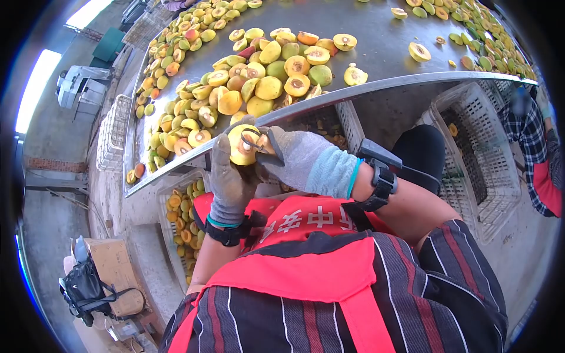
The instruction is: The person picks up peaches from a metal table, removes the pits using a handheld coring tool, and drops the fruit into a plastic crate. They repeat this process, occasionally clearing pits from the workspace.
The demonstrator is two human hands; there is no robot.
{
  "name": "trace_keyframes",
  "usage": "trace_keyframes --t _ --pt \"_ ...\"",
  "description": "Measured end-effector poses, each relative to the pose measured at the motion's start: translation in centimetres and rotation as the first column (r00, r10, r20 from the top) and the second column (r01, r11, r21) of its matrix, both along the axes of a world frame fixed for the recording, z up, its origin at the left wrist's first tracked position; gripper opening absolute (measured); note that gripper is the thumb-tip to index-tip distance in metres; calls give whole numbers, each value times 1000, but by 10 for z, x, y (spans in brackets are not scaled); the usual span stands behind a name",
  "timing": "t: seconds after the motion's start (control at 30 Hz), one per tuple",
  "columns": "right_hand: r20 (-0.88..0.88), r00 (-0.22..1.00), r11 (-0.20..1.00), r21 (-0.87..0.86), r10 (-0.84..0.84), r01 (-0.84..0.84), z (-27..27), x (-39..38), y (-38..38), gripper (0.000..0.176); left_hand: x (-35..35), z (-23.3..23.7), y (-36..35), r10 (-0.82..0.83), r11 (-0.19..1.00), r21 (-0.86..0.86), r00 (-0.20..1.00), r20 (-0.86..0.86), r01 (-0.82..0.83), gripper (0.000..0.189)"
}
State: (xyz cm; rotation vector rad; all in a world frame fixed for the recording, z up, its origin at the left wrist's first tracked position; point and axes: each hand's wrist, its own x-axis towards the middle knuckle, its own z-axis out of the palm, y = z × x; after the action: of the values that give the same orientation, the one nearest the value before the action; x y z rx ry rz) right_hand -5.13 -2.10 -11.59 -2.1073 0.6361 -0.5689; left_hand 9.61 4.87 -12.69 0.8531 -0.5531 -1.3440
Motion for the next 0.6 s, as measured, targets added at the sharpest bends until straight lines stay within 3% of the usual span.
trace_keyframes --t 0.07,0.2,0.23,0.27,0.33,0.4,0.47,0.5,0.53,0.57,0.6 --pt "-6 1000 999 30 -23 23 -1 2 5 37 -4 -4 -7 120 989 -106 973 196 -101 43" --pt "81 996 985 174 -34 19 -2 7 12 45 -4 -4 -9 100 989 -132 960 261 -68 38" --pt "31 995 996 15 91 -92 -2 3 11 46 -4 -5 -10 141 988 -102 931 336 -112 38" --pt "29 996 996 14 88 -88 0 2 10 46 -3 -6 -11 177 984 -77 894 411 -160 38" --pt "-291 954 997 45 77 -67 4 -2 12 35 3 -1 -10 107 993 -12 859 500 -117 38" --pt "-293 955 998 36 55 -47 2 -2 13 30 9 1 -13 -32 999 6 781 624 37 42" --pt "-23 985 943 293 171 -157 14 2 14 27 9 13 -13 -83 997 49 834 546 68 38" --pt "-183 927 787 596 328 -161 24 -1 8 25 11 18 -14 -164 986 112 782 601 120 35" --pt "-181 927 785 597 329 -162 21 -2 10 25 13 24 -16 -244 970 178 720 650 168 32" --pt "-211 940 921 344 268 -185 13 -4 13 25 15 29 -18 -341 939 266 659 670 216 29" --pt "-222 954 979 64 202 -193 4 -5 16 25 16 28 -19 -342 939 269 659 670 214 29"
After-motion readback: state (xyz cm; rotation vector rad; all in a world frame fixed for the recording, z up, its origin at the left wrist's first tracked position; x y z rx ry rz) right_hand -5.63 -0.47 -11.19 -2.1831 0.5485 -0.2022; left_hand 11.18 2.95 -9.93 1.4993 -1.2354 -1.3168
